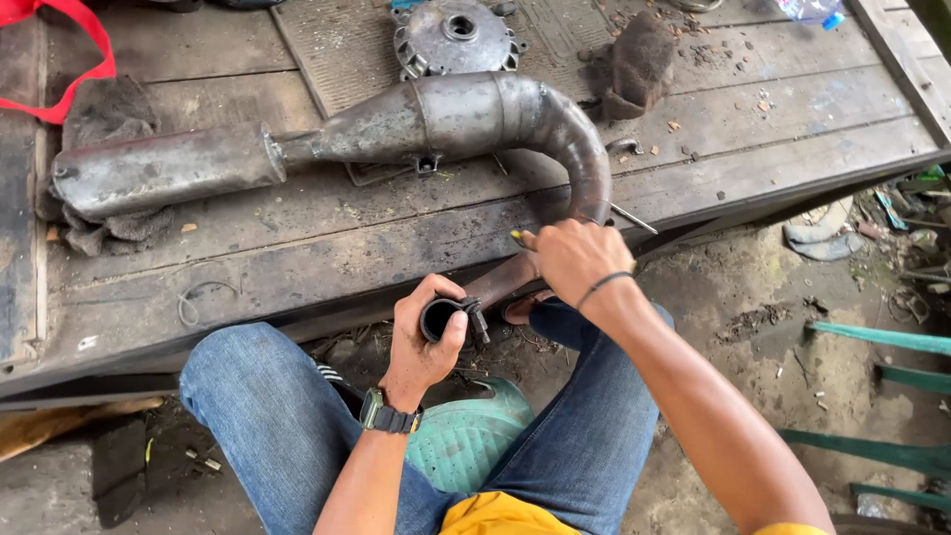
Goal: The person sits on a low stool and uses a yellow-handled wire brush to scrub the surface of a curved metal exhaust pipe resting on a wooden workbench. They hold the pipe with their left hand while scrubbing with their right hand, occasionally pausing to wipe the surface with a dark rag.
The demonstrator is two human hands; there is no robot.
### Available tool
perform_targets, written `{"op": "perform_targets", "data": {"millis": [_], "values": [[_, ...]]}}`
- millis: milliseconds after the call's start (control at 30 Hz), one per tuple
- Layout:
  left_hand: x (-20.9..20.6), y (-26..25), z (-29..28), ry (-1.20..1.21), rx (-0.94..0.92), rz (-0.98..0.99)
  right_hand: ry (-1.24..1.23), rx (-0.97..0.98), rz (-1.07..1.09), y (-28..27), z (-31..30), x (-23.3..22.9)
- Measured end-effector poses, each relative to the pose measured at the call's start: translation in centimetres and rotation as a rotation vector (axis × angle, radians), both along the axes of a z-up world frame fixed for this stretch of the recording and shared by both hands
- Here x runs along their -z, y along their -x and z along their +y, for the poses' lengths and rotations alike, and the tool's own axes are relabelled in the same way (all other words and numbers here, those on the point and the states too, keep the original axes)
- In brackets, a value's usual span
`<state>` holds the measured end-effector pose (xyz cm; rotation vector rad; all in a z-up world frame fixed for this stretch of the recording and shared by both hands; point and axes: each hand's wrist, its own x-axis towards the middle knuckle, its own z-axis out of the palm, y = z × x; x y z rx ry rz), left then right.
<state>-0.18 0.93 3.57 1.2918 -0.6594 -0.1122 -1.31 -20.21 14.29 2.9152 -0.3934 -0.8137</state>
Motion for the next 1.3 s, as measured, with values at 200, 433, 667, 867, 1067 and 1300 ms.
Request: {"op": "perform_targets", "data": {"millis": [200, 433, 667, 867, 1067, 1300], "values": [[-0.6, -0.3, 0.4, -0.015, 0.004, 0.011, -0.036, 0.007, 0.016, 0.4, 0.7, -1.4], [0.1, -0.2, 0.2, -0.017, 0.022, 0.02, -0.042, 0.062, -0.054, 2.5, -0.5, 0.4], [-0.5, 0.0, 0.0, -0.006, -0.001, 0.018, -0.091, 0.141, -0.146, 3.3, 0.8, -0.3], [0.2, -0.2, -0.4, 0.035, -0.033, 0.002, -0.061, 0.162, -0.214, 4.6, 1.0, 2.0], [-0.1, -0.2, -0.2, 0.021, -0.021, -0.021, -0.029, 0.186, -0.124, 6.2, 1.7, -0.3], [-0.2, 0.0, -0.4, 0.051, -0.042, -0.029, -0.101, 0.197, -0.3, 6.9, 0.4, 4.1]]}}
